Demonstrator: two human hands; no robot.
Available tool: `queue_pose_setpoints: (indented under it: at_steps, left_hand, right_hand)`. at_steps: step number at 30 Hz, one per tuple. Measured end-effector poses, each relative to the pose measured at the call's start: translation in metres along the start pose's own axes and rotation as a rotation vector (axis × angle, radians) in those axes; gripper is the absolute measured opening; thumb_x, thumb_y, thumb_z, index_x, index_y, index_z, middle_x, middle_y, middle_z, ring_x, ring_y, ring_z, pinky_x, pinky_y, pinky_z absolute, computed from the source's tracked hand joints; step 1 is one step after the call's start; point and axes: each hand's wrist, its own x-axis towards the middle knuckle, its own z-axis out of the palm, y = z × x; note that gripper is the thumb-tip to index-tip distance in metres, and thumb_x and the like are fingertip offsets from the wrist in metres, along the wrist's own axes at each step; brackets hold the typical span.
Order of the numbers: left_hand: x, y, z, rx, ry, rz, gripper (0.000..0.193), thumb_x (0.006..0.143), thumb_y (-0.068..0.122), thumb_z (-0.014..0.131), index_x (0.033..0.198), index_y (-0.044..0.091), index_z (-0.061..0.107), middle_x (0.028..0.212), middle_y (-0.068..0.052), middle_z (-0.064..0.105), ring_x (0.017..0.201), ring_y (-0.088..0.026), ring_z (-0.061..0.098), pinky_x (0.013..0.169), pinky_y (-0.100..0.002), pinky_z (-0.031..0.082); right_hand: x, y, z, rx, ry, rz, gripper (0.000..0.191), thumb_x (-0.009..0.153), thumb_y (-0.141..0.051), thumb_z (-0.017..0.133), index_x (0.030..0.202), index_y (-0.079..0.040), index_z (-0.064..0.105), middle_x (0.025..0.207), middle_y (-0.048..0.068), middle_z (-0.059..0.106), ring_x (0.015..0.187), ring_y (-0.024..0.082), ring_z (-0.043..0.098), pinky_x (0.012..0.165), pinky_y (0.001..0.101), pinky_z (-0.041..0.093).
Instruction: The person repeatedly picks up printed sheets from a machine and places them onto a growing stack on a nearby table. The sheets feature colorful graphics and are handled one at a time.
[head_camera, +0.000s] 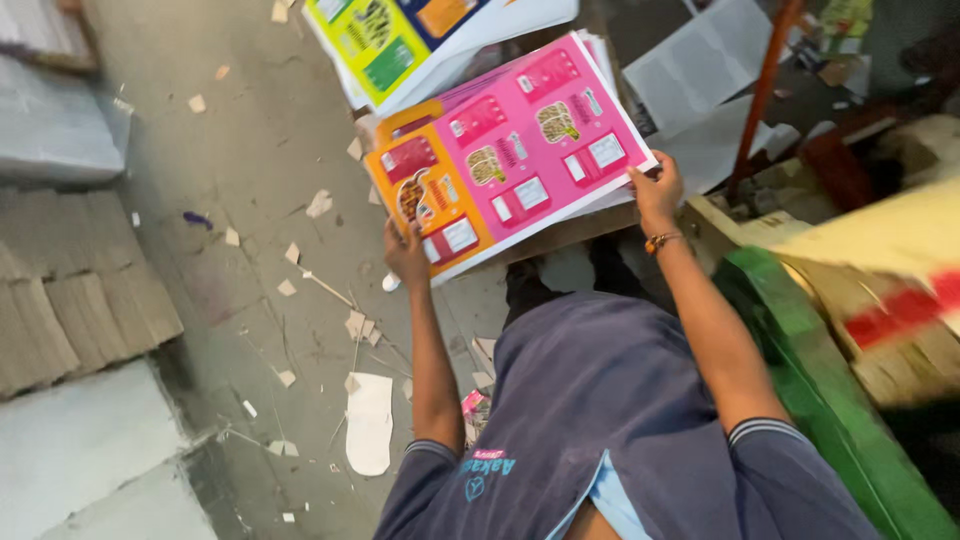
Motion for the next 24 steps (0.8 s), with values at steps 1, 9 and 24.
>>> queue_pose_setpoints:
  at_steps: [1, 9, 24]
  left_hand:
    - [0.005, 0.000, 0.000, 0.052, -0.039, -0.069, 0.047, 0.095, 0.026, 0.076, 0.133, 0.003, 0.062, 0.114, -0.018, 0.075, 0.096, -0.027, 0.074, 0.083, -0.038, 0.056]
    - [0.058, -0.005, 0.015, 0.236, -0.125, -0.050, 0.053, 0.094, 0.027, 0.073, 0.141, 0.008, 0.056, 0.130, -0.019, 0.069, 0.114, -0.039, 0.065, 0.096, -0.050, 0.050]
    - [0.013, 0.010, 0.023, 0.651, -0.197, -0.123, 0.086, 0.078, 0.024, 0.081, 0.152, 0.011, 0.039, 0.158, -0.023, 0.040, 0.146, -0.042, 0.038, 0.118, -0.055, 0.032]
  right_hand:
    - [0.002, -0.001, 0.006, -0.267, 0.024, -0.137, 0.035, 0.083, -0.018, 0.086, 0.114, -0.015, 0.069, 0.093, 0.003, 0.075, 0.075, 0.019, 0.071, 0.067, 0.0332, 0.055]
    - [-0.011, 0.012, 0.033, -0.759, 0.117, -0.269, 0.033, 0.082, -0.027, 0.088, 0.104, -0.010, 0.068, 0.104, 0.010, 0.065, 0.094, 0.031, 0.064, 0.078, 0.0453, 0.052]
    - [-0.001, 0.010, 0.016, -0.759, -0.162, -0.456, 0.066, 0.084, -0.032, 0.087, 0.134, 0.003, 0.060, 0.123, 0.026, 0.064, 0.115, 0.044, 0.059, 0.098, 0.0517, 0.048]
